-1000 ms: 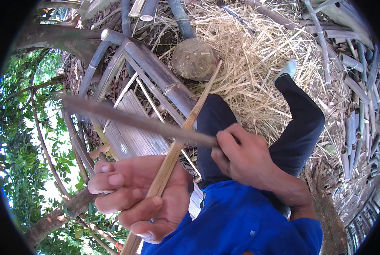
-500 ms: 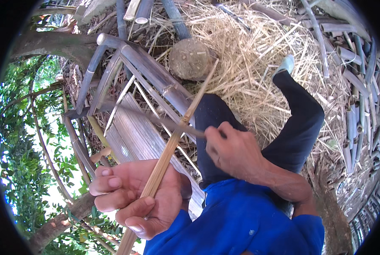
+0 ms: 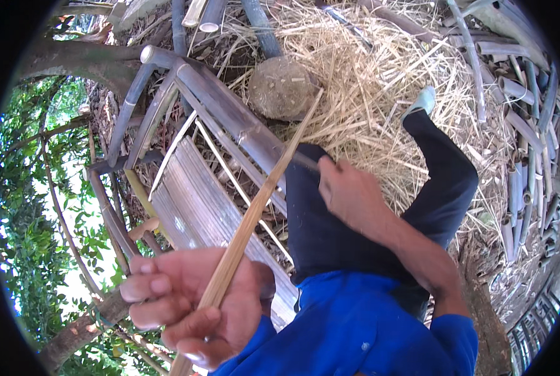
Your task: The person shaves a thin bamboo strip using a knife while sitting in an outdoor area surrounded by bamboo poles and shavings.
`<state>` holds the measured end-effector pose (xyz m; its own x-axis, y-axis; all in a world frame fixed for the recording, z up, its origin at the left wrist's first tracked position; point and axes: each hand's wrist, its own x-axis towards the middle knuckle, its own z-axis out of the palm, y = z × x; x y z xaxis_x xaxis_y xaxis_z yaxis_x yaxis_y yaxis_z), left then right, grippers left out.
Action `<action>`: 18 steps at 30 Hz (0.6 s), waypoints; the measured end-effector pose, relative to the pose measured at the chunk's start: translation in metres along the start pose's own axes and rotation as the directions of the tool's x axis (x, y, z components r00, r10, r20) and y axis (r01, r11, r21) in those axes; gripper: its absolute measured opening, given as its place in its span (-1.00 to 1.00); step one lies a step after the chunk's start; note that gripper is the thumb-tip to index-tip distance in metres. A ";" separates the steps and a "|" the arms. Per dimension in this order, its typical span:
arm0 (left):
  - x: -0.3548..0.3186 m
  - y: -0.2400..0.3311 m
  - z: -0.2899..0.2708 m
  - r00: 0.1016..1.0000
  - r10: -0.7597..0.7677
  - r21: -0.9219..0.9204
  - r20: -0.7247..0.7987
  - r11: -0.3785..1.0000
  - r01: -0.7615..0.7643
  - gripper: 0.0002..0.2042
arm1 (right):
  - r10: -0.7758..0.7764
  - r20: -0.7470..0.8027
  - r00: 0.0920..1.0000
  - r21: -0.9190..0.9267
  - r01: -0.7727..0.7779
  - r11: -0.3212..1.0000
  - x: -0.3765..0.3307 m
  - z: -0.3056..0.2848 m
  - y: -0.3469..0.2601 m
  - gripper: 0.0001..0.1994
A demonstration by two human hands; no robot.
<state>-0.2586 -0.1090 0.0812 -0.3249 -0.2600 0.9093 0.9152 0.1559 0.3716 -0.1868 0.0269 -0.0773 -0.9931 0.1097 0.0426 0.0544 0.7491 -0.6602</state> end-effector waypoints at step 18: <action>0.017 -0.028 0.008 0.974 0.118 -0.287 0.193 0.956 -0.059 -0.55 | 0.064 0.059 0.996 0.120 -0.071 0.990 0.033 0.023 0.023 -0.84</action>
<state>-0.2914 -0.1100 0.0875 -0.2541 -0.0514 0.9658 0.9627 -0.1095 0.2475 -0.2205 0.0331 -0.1085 -0.9919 0.1187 -0.0445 0.1120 0.6559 -0.7465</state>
